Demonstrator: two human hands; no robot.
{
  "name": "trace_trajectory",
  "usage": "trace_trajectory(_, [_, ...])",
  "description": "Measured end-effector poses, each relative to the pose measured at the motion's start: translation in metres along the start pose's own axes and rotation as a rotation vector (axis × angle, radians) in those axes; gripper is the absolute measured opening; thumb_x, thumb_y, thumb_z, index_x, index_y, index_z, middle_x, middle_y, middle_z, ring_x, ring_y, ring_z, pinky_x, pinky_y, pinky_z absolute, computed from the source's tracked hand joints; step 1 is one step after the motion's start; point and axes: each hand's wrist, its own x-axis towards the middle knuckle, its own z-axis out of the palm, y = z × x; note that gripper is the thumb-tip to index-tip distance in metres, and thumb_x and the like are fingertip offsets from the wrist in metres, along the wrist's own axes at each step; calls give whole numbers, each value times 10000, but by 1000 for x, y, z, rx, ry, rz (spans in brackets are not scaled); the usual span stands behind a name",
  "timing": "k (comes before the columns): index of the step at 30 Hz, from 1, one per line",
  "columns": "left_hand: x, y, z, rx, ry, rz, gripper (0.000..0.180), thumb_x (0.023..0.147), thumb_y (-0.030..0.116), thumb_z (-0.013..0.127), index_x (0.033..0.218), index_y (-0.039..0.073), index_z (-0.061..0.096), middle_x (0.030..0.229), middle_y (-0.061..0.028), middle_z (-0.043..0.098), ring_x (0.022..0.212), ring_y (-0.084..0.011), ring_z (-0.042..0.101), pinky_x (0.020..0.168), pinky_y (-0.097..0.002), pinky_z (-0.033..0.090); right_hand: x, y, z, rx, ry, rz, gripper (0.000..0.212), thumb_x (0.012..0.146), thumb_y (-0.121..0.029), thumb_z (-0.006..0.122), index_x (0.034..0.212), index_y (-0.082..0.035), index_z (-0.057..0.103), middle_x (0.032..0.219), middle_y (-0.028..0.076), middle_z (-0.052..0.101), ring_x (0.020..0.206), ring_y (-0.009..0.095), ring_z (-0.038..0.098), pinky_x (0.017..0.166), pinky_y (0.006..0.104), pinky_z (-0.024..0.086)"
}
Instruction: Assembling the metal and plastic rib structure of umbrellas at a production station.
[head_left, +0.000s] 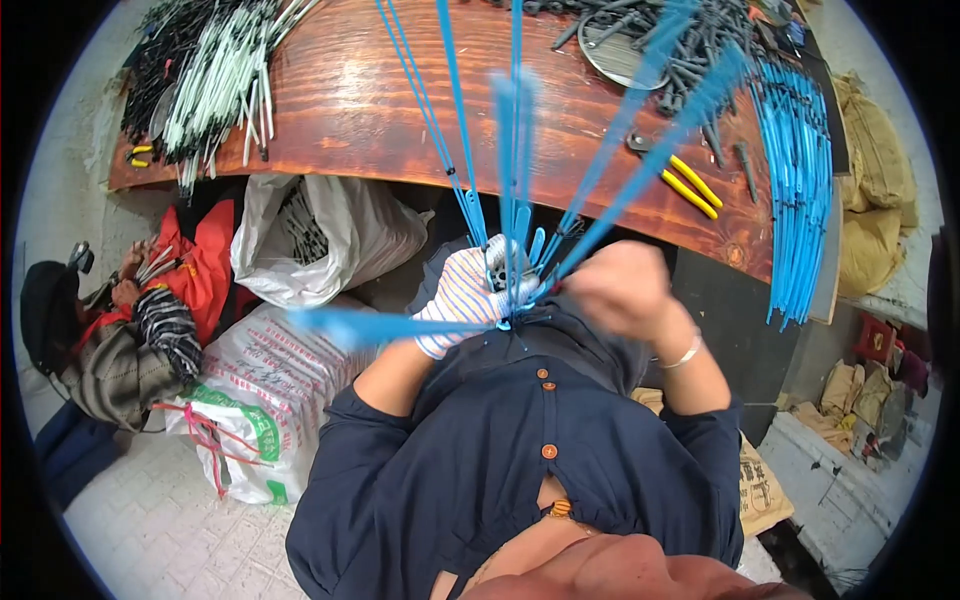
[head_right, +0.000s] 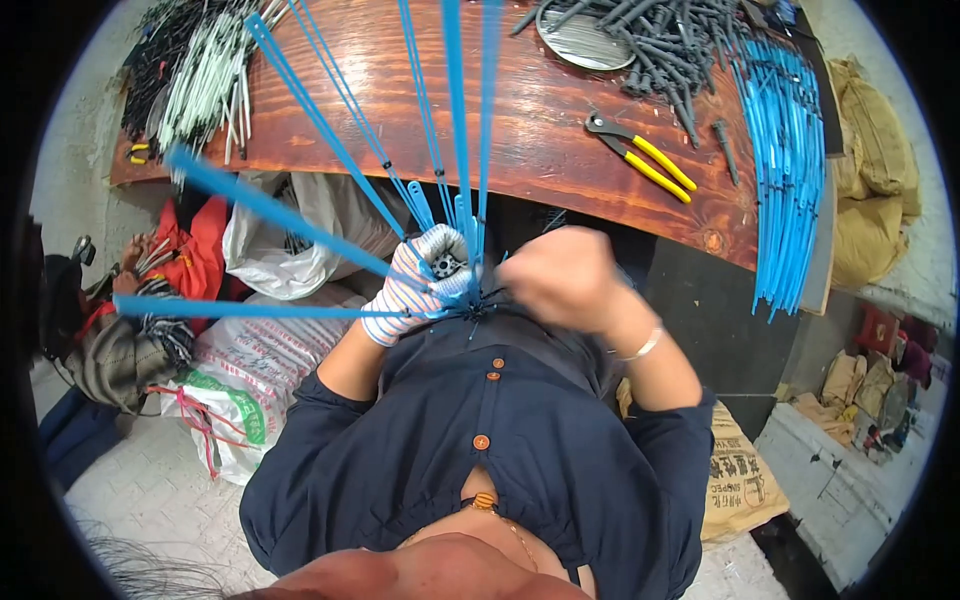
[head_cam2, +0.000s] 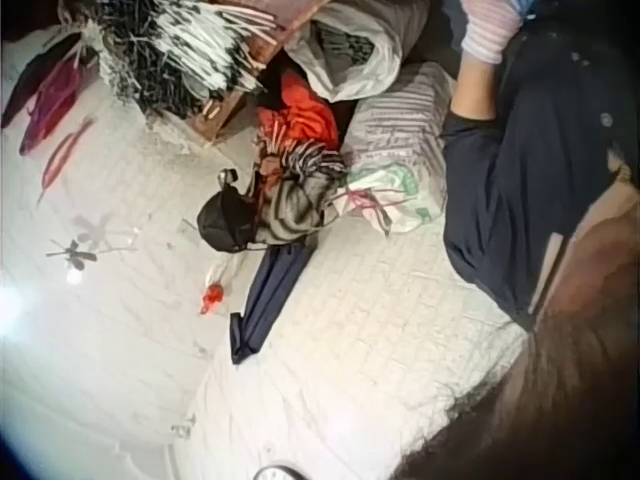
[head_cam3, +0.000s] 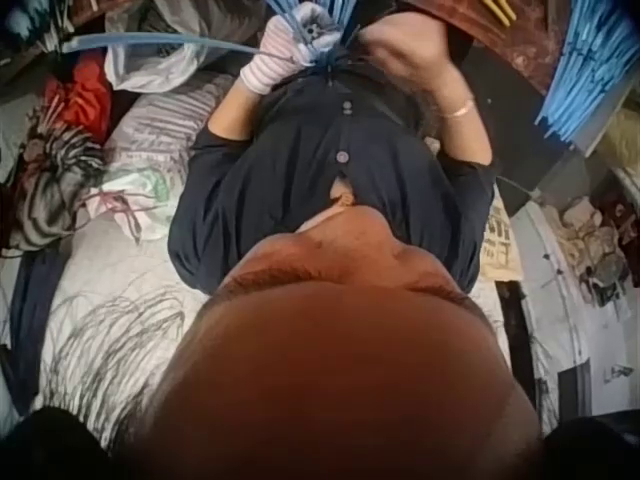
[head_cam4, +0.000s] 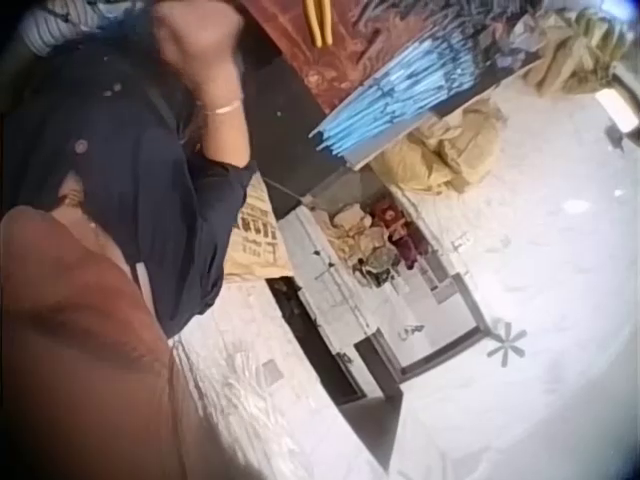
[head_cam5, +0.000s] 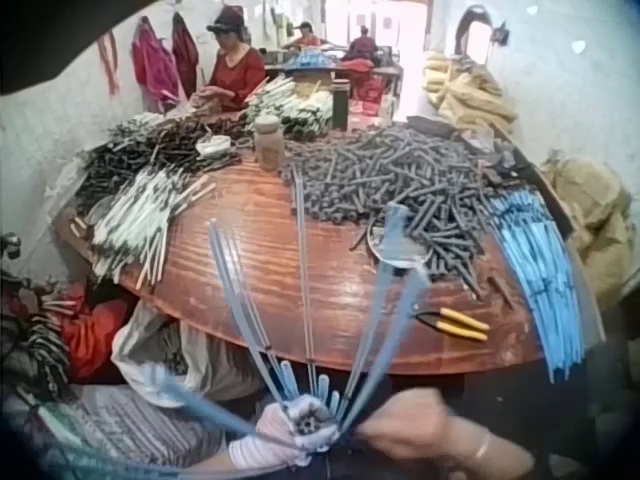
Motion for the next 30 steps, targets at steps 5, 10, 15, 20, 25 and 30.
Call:
trace_trajectory(5, [-1,9,-4,-15,-52,-88,156,707,105,673,786,39,555,677,-30,554,625,-98,518,581,-253,434,-26,75,-59,-901,60,406,309,676,20,581,985,8,561,905,172,606,837,358,577,764,405,483])
trace_trajectory(10, [-3,1,1,-271,-65,-49,168,721,146,697,821,34,621,713,-50,608,648,-122,570,620,-259,455,-61,93,-66,-884,-226,753,327,700,-2,570,1025,11,538,907,176,594,862,381,558,778,424,469])
trace_trajectory(15, [-3,2,-12,-248,-161,-46,256,690,202,741,828,24,620,686,-23,589,617,-87,536,584,-240,435,-74,47,-51,-377,-150,765,321,693,-30,562,1012,2,547,914,198,598,877,377,572,763,428,466])
trace_trajectory(20, [-2,-1,-13,-259,-261,1,391,627,266,797,883,19,634,702,-35,603,626,-95,561,574,-241,438,-62,-13,-30,262,-375,725,351,728,-47,555,1071,28,560,982,206,600,919,339,574,816,367,449])
trace_trajectory(25, [-6,0,-4,-344,-225,-22,576,548,471,818,852,17,637,653,-11,574,578,-74,519,536,-234,418,-57,-19,-14,430,-549,795,351,733,-73,577,1074,10,567,978,197,603,922,344,575,797,380,450])
trace_trajectory(30, [-7,0,-4,-187,-246,73,562,546,433,821,888,26,636,691,-25,602,612,-104,565,564,-241,441,-50,-23,-13,300,-506,685,297,753,-129,604,1028,-17,589,875,184,607,847,341,586,730,411,458])
